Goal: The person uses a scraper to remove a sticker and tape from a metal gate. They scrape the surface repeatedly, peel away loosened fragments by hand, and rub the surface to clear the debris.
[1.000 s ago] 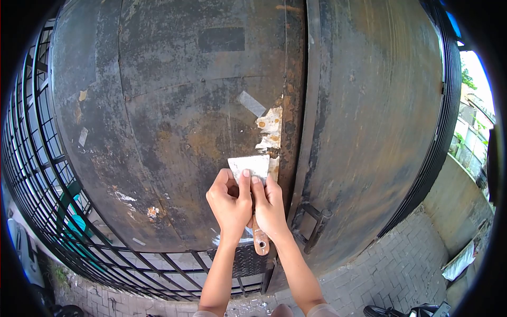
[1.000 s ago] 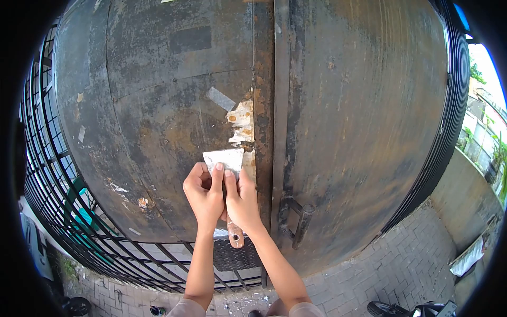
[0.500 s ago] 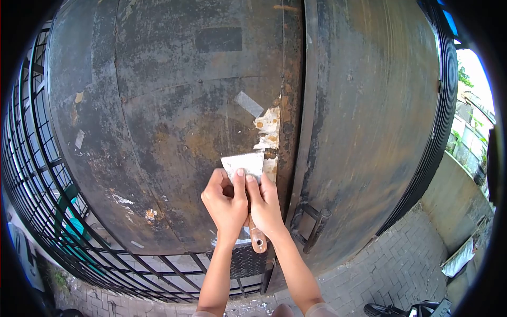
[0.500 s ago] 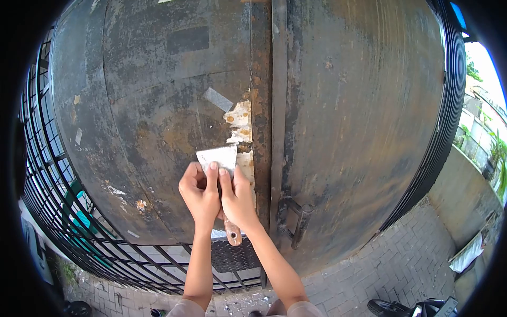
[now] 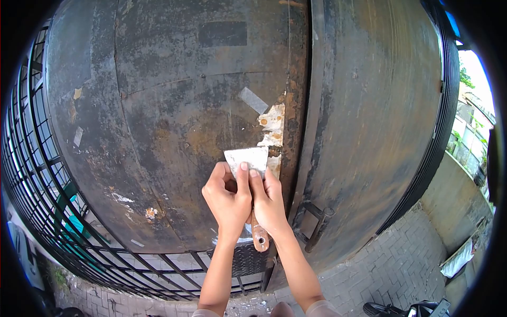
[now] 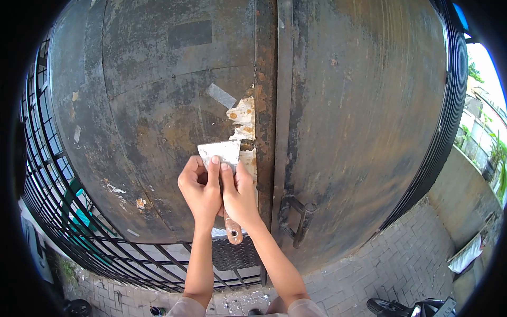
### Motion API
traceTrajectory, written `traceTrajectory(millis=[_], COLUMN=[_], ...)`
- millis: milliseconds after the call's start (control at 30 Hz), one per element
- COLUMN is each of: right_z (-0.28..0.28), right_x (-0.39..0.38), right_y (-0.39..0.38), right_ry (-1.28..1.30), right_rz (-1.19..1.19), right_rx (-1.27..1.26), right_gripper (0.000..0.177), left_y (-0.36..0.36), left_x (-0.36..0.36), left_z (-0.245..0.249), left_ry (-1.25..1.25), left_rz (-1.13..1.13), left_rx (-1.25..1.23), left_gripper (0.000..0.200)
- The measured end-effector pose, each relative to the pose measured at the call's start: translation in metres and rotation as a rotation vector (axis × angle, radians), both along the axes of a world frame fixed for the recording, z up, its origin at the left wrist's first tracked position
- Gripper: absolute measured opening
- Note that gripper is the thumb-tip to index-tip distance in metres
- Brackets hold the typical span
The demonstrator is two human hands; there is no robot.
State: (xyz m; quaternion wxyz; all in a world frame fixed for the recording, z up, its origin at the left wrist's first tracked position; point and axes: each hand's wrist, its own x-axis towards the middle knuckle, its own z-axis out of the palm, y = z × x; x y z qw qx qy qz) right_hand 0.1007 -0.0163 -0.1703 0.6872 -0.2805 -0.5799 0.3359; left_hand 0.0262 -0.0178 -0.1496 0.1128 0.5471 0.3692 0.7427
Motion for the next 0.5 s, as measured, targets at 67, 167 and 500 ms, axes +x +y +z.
traceTrajectory(millis=[67, 167, 500], right_z=[0.002, 0.002, -0.008], right_x=[0.003, 0.0, 0.009], right_y=[-0.002, 0.0, -0.002], right_ry=[-0.022, 0.007, -0.005], right_rz=[0.014, -0.044, 0.015], right_rx=[-0.049, 0.11, -0.046], right_gripper=[0.022, 0.024, 0.024], left_y=[0.0, -0.003, 0.0], left_x=[0.002, 0.005, 0.004], left_z=[-0.001, -0.002, -0.007], left_ry=[-0.024, 0.013, 0.01], left_rz=[-0.009, 0.039, 0.013], left_rx=[0.011, 0.033, -0.007], left_gripper=[0.029, 0.031, 0.03])
